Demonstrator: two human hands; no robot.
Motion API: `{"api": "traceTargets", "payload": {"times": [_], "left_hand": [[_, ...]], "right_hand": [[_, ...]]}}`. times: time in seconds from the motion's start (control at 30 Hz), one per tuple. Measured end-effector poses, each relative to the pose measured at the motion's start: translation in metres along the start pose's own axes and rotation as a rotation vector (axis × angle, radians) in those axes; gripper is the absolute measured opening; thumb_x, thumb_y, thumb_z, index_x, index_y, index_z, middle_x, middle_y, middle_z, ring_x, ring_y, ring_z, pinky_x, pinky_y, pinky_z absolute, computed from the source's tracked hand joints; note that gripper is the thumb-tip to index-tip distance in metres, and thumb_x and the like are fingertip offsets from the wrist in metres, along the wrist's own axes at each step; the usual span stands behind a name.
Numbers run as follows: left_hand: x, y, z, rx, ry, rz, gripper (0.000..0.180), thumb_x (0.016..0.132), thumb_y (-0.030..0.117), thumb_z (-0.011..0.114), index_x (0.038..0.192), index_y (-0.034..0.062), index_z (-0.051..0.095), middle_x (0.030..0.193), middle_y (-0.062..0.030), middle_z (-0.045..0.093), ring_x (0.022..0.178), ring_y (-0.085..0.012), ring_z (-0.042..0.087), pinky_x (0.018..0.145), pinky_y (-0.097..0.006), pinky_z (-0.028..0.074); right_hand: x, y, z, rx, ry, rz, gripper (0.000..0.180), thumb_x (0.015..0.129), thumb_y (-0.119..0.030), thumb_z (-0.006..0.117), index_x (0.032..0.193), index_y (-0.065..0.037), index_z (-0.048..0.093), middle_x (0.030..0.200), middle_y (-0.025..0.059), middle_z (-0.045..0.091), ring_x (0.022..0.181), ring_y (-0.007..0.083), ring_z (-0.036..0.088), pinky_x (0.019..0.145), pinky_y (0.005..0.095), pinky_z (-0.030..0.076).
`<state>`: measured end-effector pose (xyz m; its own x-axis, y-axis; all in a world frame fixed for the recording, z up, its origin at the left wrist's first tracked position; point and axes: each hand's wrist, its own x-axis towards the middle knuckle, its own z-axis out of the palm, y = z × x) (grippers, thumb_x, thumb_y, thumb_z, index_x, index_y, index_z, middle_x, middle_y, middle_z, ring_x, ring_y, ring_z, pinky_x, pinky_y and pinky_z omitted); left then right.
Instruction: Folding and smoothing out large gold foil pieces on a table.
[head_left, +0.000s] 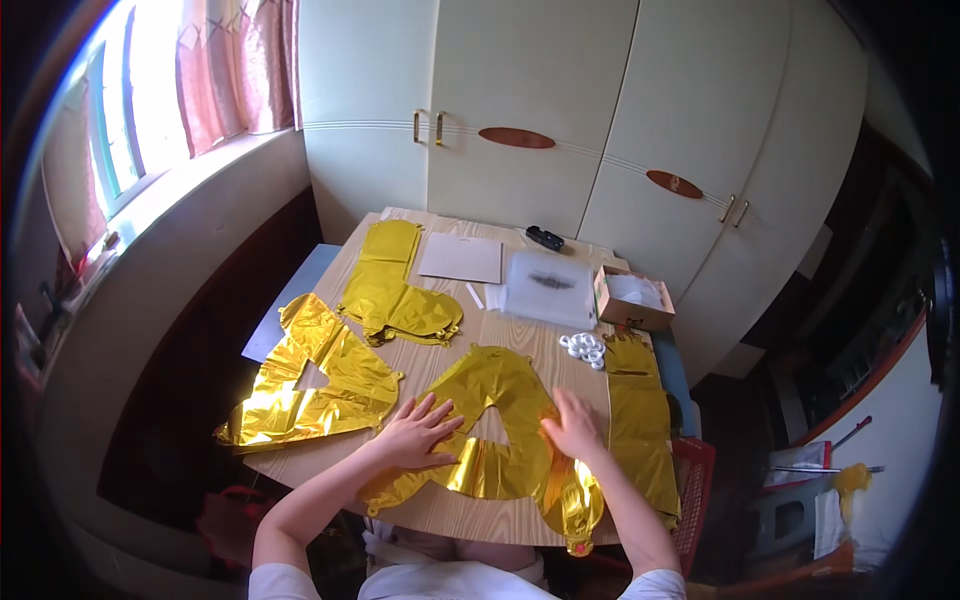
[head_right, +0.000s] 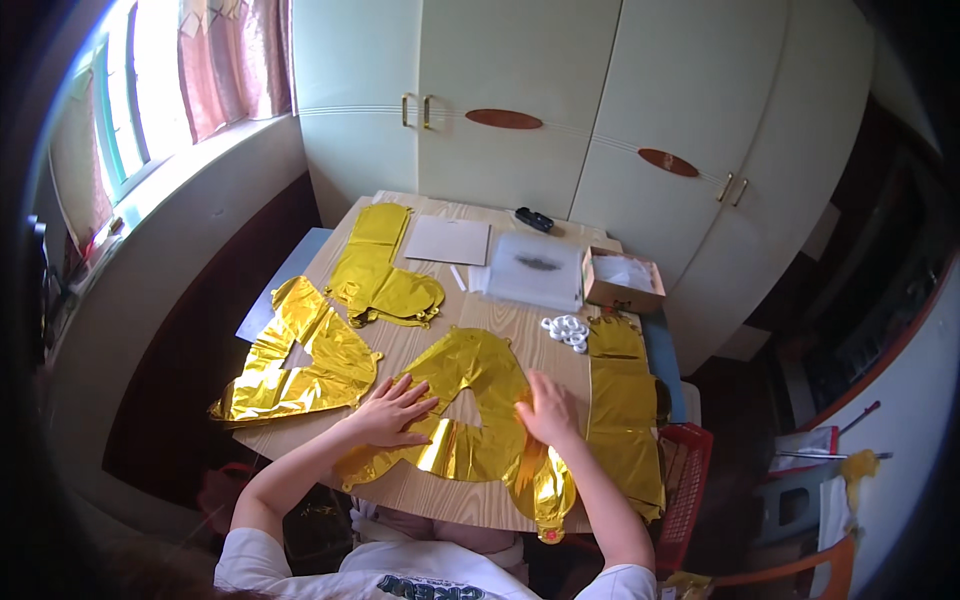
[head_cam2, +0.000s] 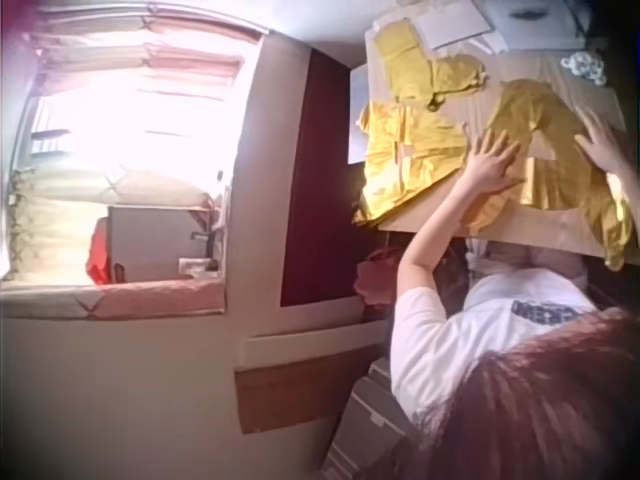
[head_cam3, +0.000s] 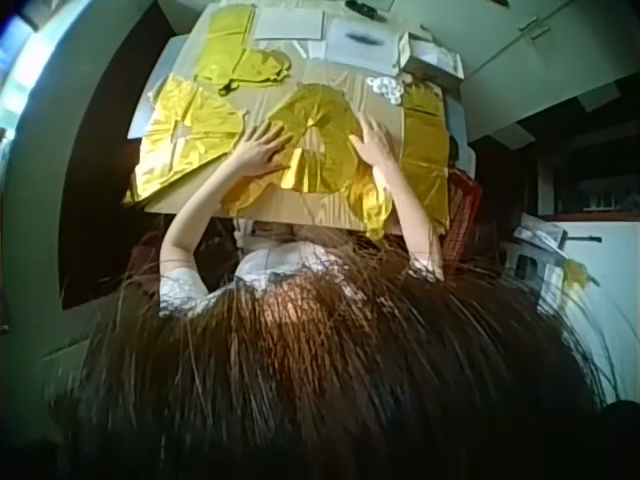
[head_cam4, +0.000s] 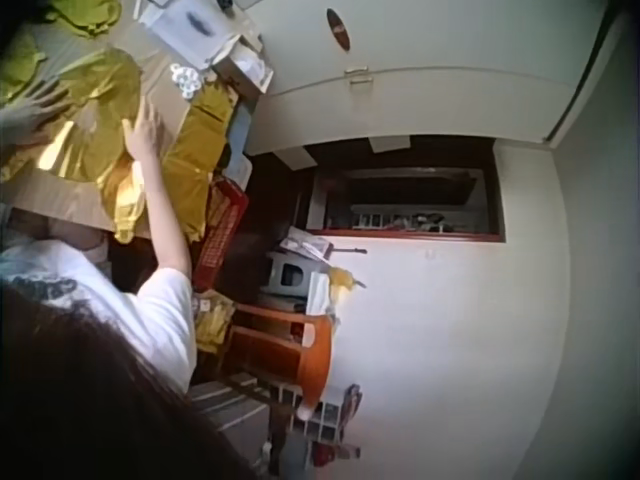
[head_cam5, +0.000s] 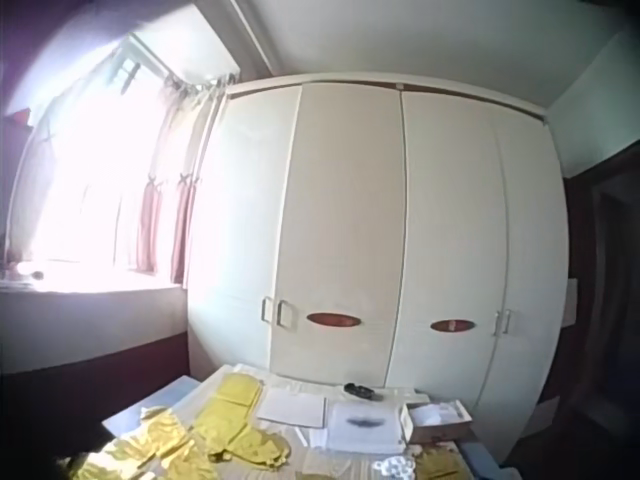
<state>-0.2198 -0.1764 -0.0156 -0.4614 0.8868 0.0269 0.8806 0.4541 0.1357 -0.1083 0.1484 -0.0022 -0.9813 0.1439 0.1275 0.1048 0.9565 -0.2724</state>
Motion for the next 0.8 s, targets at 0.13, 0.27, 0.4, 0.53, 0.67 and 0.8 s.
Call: {"api": "traceTargets", "payload": {"times": [0.13, 0.27, 0.4, 0.53, 0.67, 0.8], "left_hand": [[0.005, -0.008, 0.000, 0.012, 0.019, 0.019, 0.082, 0.087, 0.071, 0.049, 0.152, 0.0229, 0.034, 0.157, -0.0149, 0.031, 0.146, -0.0435, 0.020, 0.117, -0.059, 0.016], [0.007, -0.013, -0.002, -0.018, 0.013, 0.032, 0.082, 0.087, 0.070, 0.048, 0.152, 0.0224, 0.034, 0.157, -0.0158, 0.031, 0.146, -0.0432, 0.019, 0.117, -0.060, 0.014], [0.005, -0.013, -0.006, -0.001, -0.004, 0.016, 0.082, 0.087, 0.071, 0.049, 0.152, 0.0227, 0.034, 0.157, -0.0161, 0.030, 0.146, -0.0431, 0.018, 0.117, -0.060, 0.013], [0.006, -0.015, -0.004, -0.007, 0.007, 0.030, 0.083, 0.086, 0.071, 0.049, 0.151, 0.0225, 0.035, 0.156, -0.0173, 0.031, 0.146, -0.0442, 0.020, 0.116, -0.060, 0.014], [0.014, -0.011, -0.008, 0.028, 0.007, 0.037, 0.085, 0.085, 0.071, 0.051, 0.151, 0.0191, 0.036, 0.155, -0.0180, 0.031, 0.145, -0.0446, 0.020, 0.116, -0.060, 0.016], [0.036, 0.009, -0.019, -0.005, 0.056, 0.126, 0.084, 0.087, 0.067, 0.053, 0.149, 0.0132, 0.037, 0.156, -0.0180, 0.030, 0.146, -0.0426, 0.019, 0.117, -0.058, 0.016]], "right_hand": [[-0.022, -0.015, 0.007, -0.092, -0.177, -0.250, 0.069, 0.096, -0.052, 0.049, 0.150, -0.010, 0.034, 0.157, 0.0130, 0.031, 0.145, 0.0308, 0.027, 0.118, 0.0532, 0.018], [-0.042, 0.002, 0.018, -0.022, -0.144, -0.286, 0.070, 0.097, -0.055, 0.044, 0.150, -0.010, 0.034, 0.157, 0.0122, 0.032, 0.146, 0.0298, 0.027, 0.119, 0.0547, 0.015], [-0.062, 0.022, 0.001, 0.091, -0.034, -0.192, 0.069, 0.097, -0.053, 0.049, 0.149, -0.010, 0.036, 0.155, 0.0129, 0.035, 0.145, 0.0303, 0.030, 0.118, 0.0542, 0.017], [-0.089, 0.064, -0.046, -0.051, 0.050, 0.033, 0.067, 0.095, -0.047, 0.056, 0.147, -0.008, 0.039, 0.154, 0.0141, 0.037, 0.144, 0.0308, 0.031, 0.118, 0.0548, 0.019], [-0.127, 0.105, -0.052, -0.090, 0.012, 0.122, 0.079, 0.088, -0.056, 0.062, 0.147, -0.008, 0.040, 0.154, 0.0150, 0.037, 0.144, 0.0339, 0.031, 0.118, 0.0552, 0.018], [-0.144, 0.113, -0.032, -0.098, 0.000, 0.148, 0.074, 0.090, -0.058, 0.057, 0.145, -0.011, 0.045, 0.153, 0.0117, 0.039, 0.143, 0.0322, 0.032, 0.117, 0.0551, 0.019]]}}
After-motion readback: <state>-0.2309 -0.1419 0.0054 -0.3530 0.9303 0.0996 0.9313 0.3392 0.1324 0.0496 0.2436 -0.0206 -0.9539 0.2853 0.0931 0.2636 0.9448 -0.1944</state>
